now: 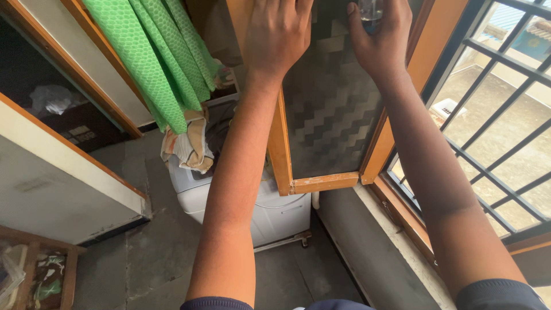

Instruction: The person sprays a cleaning solution onto a window screen and wipes it with a cloth. They repeatedly spray and wipe different sections of the screen and the surrounding wooden frame.

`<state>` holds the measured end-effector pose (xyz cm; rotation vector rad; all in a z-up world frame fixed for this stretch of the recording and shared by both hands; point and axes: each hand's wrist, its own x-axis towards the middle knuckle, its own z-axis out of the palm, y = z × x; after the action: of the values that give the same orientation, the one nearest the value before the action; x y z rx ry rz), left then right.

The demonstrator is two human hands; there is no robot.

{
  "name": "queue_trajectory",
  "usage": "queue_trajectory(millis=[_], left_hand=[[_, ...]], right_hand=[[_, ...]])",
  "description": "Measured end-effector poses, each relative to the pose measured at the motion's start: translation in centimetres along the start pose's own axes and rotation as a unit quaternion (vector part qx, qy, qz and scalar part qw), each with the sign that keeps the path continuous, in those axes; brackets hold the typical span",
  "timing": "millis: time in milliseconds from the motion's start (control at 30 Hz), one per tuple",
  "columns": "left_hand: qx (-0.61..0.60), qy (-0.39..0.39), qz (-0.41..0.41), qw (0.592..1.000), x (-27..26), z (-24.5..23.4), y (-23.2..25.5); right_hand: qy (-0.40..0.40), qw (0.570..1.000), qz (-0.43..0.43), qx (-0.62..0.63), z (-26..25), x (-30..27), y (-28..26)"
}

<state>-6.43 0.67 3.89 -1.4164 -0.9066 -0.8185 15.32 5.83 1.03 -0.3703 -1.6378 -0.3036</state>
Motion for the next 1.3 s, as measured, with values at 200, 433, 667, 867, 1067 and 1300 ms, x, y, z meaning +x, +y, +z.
queue_trajectory(millis=[200,433,667,867,1067,1300], left_hand=[[-0.039,-0.056,-0.015,0.998,-1.1,-0.5,0.9],[-0.072,-0.061,-0.019,0.995,-3.0,-1.2,2.1],[-0.027,-0.066,-0.01,0.997,-4.6,-2.9,3.4],[0.004,-0.028,0.002,1.0,-5.5,-3.8,4.0],[-0.061,-0.037,0.024,0.997,-6.9,-4.0,4.2],[-0.07,-0.083,0.047,0.993,-9.4,-3.9,5.1]], right_hand=[[-0.025,1.0,0.014,-0.007,-0.3,-1.0,-1.1],[-0.045,0.998,0.013,-0.052,-0.4,-2.1,-1.7],[-0.096,0.99,0.066,-0.074,-0.5,-4.3,-3.2],[-0.122,0.985,0.115,-0.049,-2.8,-6.9,-6.2],[-0.132,0.981,0.143,-0.024,-4.3,-10.0,-8.8],[-0.163,0.969,0.179,-0.049,-6.3,-12.2,-10.1]])
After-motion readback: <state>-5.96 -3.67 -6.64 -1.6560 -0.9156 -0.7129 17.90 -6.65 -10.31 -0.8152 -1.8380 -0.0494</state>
